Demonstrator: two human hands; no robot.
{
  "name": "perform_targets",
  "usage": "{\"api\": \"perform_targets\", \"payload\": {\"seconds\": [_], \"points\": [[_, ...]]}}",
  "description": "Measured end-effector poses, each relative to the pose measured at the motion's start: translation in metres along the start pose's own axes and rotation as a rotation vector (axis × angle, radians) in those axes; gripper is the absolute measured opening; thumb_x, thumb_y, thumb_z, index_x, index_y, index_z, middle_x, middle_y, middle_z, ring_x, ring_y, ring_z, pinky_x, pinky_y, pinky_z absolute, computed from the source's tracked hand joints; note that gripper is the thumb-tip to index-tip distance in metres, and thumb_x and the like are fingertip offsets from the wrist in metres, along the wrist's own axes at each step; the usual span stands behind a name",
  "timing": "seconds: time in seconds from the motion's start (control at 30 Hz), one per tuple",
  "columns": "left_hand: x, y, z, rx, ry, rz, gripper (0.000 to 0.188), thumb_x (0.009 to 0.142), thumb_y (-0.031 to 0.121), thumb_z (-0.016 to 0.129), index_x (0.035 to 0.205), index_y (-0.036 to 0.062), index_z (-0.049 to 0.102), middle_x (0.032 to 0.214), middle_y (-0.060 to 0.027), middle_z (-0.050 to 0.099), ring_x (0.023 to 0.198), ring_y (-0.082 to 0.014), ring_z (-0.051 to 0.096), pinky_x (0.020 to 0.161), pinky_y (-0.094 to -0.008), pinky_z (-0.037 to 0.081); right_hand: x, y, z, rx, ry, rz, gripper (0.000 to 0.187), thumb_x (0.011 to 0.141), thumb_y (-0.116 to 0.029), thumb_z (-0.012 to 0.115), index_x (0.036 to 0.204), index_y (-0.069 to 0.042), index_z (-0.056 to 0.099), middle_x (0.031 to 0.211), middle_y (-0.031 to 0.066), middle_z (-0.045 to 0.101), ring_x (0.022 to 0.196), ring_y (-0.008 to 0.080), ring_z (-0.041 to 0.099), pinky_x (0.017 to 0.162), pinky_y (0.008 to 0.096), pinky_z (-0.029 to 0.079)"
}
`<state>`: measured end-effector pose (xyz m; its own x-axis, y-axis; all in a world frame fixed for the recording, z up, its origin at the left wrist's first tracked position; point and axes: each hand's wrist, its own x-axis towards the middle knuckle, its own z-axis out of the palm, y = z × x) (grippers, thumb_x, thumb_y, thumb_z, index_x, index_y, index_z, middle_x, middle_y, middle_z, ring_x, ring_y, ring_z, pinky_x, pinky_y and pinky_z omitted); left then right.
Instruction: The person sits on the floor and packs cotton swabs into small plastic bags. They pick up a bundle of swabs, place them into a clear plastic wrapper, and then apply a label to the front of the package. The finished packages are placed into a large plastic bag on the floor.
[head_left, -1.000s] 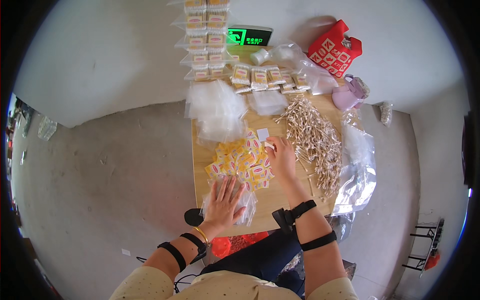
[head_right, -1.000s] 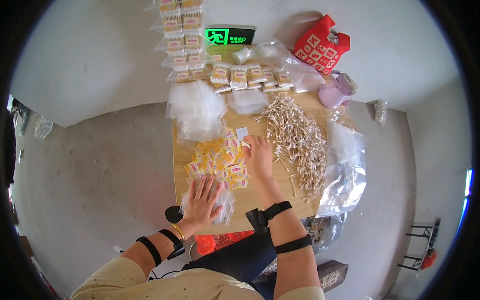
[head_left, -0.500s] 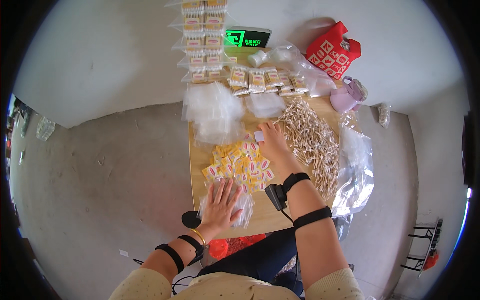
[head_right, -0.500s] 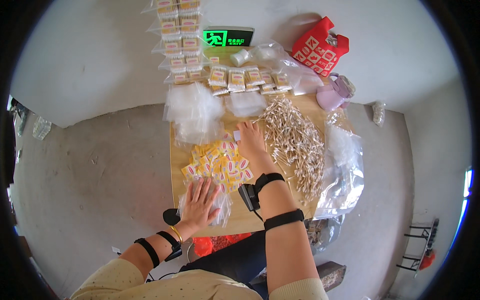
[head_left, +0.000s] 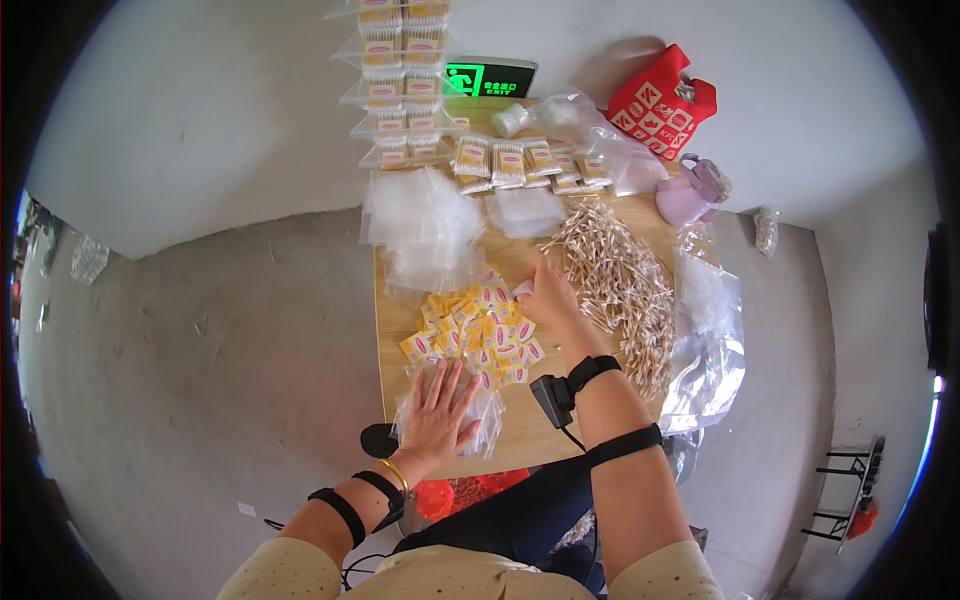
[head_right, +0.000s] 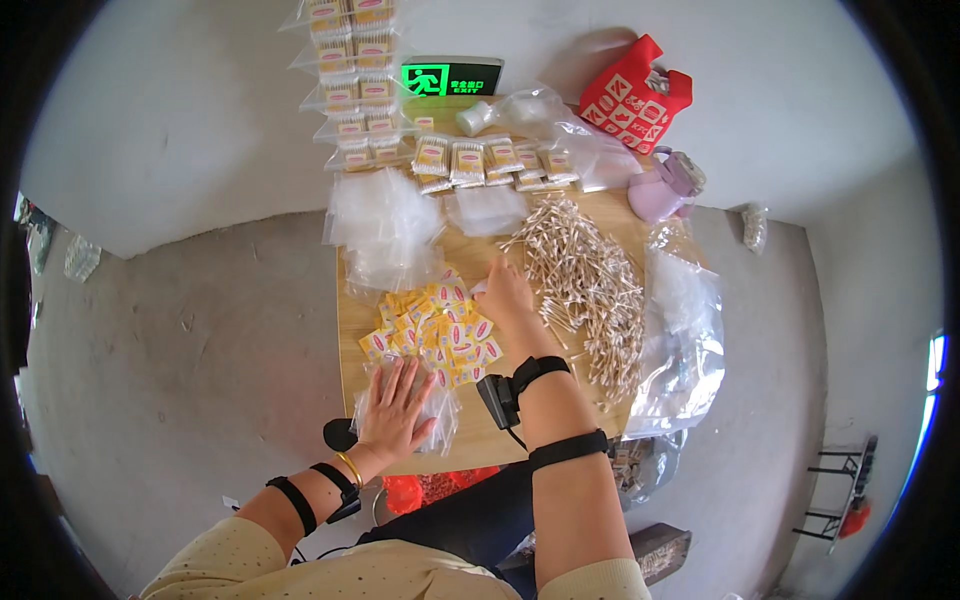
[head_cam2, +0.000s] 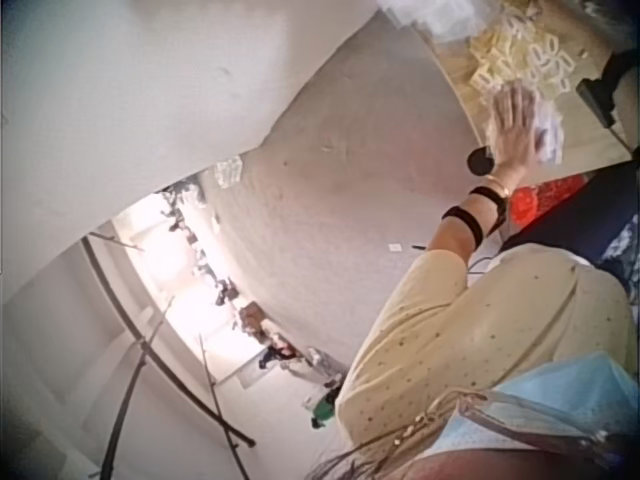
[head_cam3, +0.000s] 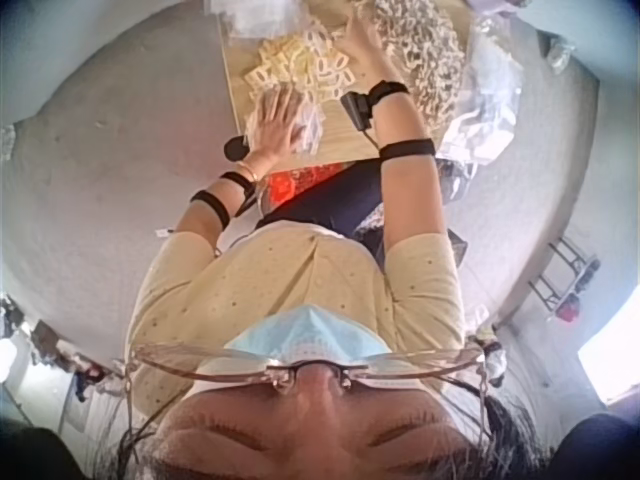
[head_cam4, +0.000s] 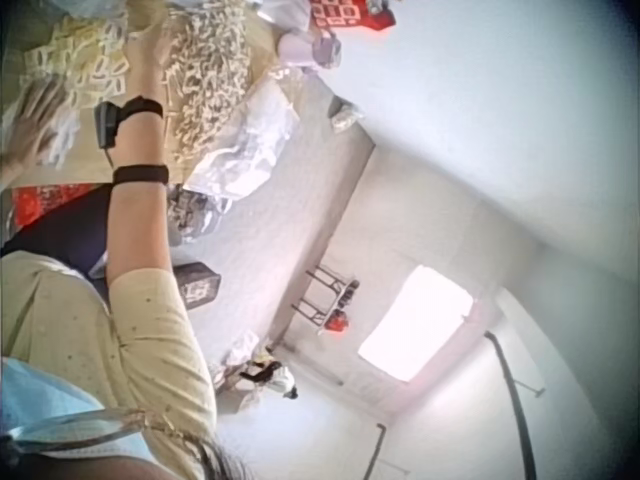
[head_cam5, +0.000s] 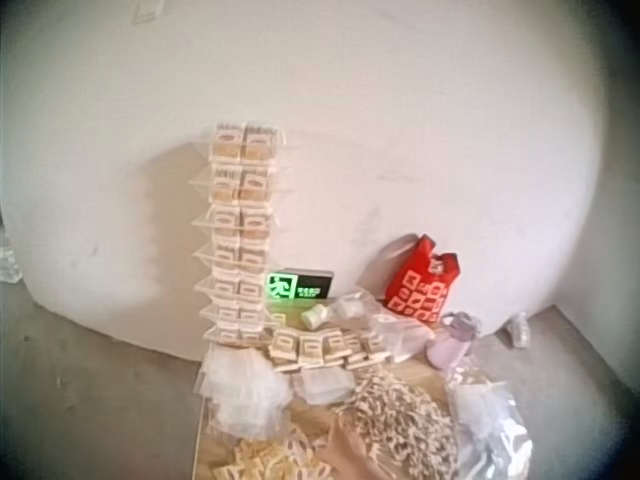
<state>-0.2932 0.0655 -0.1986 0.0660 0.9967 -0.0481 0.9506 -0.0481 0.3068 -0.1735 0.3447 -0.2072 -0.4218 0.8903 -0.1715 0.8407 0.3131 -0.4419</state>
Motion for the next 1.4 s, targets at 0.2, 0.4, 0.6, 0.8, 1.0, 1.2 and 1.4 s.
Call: {"api": "perform_targets", "payload": {"seconds": [0.2, 0.4, 0.6, 0.8, 1.0, 1.2, 1.4], "points": [[0.0, 0.001, 0.001, 0.009, -0.005, 0.001, 0.072, 0.093, 0.049, 0.047, 0.152, 0.0147, 0.025, 0.157, -0.0176, 0.021, 0.146, -0.0359, 0.015, 0.116, -0.0581, 0.009, -0.01, 0.011, 0.0, -0.092, -0.007, -0.024, 0.042, 0.071, -0.018, 0.077, 0.105, -0.007, 0.056, 0.105, 0.016, 0.059, 0.108, 0.0362, 0.054, 0.09, 0.0439, 0.047], [-0.001, 0.0, 0.002, -0.004, 0.021, -0.006, 0.073, 0.091, 0.047, 0.049, 0.152, 0.0145, 0.026, 0.157, -0.0188, 0.021, 0.146, -0.0376, 0.014, 0.116, -0.0592, 0.009, -0.028, 0.006, 0.004, -0.123, 0.211, 0.036, 0.039, 0.073, -0.021, 0.075, 0.105, -0.007, 0.057, 0.1, 0.0158, 0.06, 0.1, 0.0343, 0.057, 0.088, 0.0438, 0.048], [0.0, 0.002, 0.002, -0.005, 0.019, 0.003, 0.073, 0.091, 0.046, 0.049, 0.152, 0.0155, 0.025, 0.157, -0.0188, 0.02, 0.146, -0.0374, 0.015, 0.116, -0.0589, 0.009, -0.034, 0.018, 0.004, -0.088, 0.118, 0.019, 0.033, 0.073, -0.024, 0.076, 0.097, -0.008, 0.06, 0.096, 0.0142, 0.064, 0.096, 0.0327, 0.061, 0.081, 0.0436, 0.049], [-0.001, -0.001, 0.002, 0.016, 0.015, -0.007, 0.073, 0.092, 0.048, 0.049, 0.152, 0.0152, 0.025, 0.157, -0.0173, 0.022, 0.146, -0.0359, 0.016, 0.115, -0.059, 0.01, -0.087, -0.032, -0.02, 0.099, -0.146, -0.016, 0.039, 0.073, -0.035, 0.079, 0.098, -0.012, 0.061, 0.088, 0.01, 0.066, 0.083, 0.0291, 0.065, 0.071, 0.0428, 0.05], [-0.002, 0.0, 0.002, -0.011, 0.011, -0.01, 0.073, 0.091, 0.045, 0.05, 0.152, 0.0144, 0.024, 0.157, -0.0187, 0.021, 0.146, -0.038, 0.016, 0.116, -0.0586, 0.008, -0.069, -0.048, -0.022, 0.265, -0.036, 0.037, 0.025, 0.081, -0.028, 0.072, 0.095, -0.011, 0.06, 0.087, 0.0083, 0.065, 0.08, 0.0289, 0.066, 0.069, 0.0443, 0.05], [0.001, -0.001, 0.006, -0.004, 0.008, -0.002, 0.071, 0.092, 0.048, 0.048, 0.152, 0.0151, 0.027, 0.157, -0.0172, 0.021, 0.146, -0.0353, 0.015, 0.115, -0.0591, 0.009, -0.007, -0.032, 0.014, 0.166, 0.199, -0.161, 0.013, 0.079, -0.016, 0.069, 0.088, -0.008, 0.063, 0.09, 0.0096, 0.065, 0.082, 0.0294, 0.064, 0.071, 0.0428, 0.051], [0.0, -0.003, 0.005, -0.014, -0.003, -0.011, 0.071, 0.092, 0.049, 0.048, 0.151, 0.0155, 0.027, 0.158, -0.017, 0.02, 0.147, -0.0349, 0.015, 0.116, -0.0586, 0.009, 0.015, -0.025, 0.015, 0.101, 0.109, 0.074, 0.021, 0.072, -0.022, 0.076, 0.083, -0.009, 0.064, 0.088, 0.0085, 0.067, 0.083, 0.029, 0.066, 0.073, 0.0418, 0.052]]}}
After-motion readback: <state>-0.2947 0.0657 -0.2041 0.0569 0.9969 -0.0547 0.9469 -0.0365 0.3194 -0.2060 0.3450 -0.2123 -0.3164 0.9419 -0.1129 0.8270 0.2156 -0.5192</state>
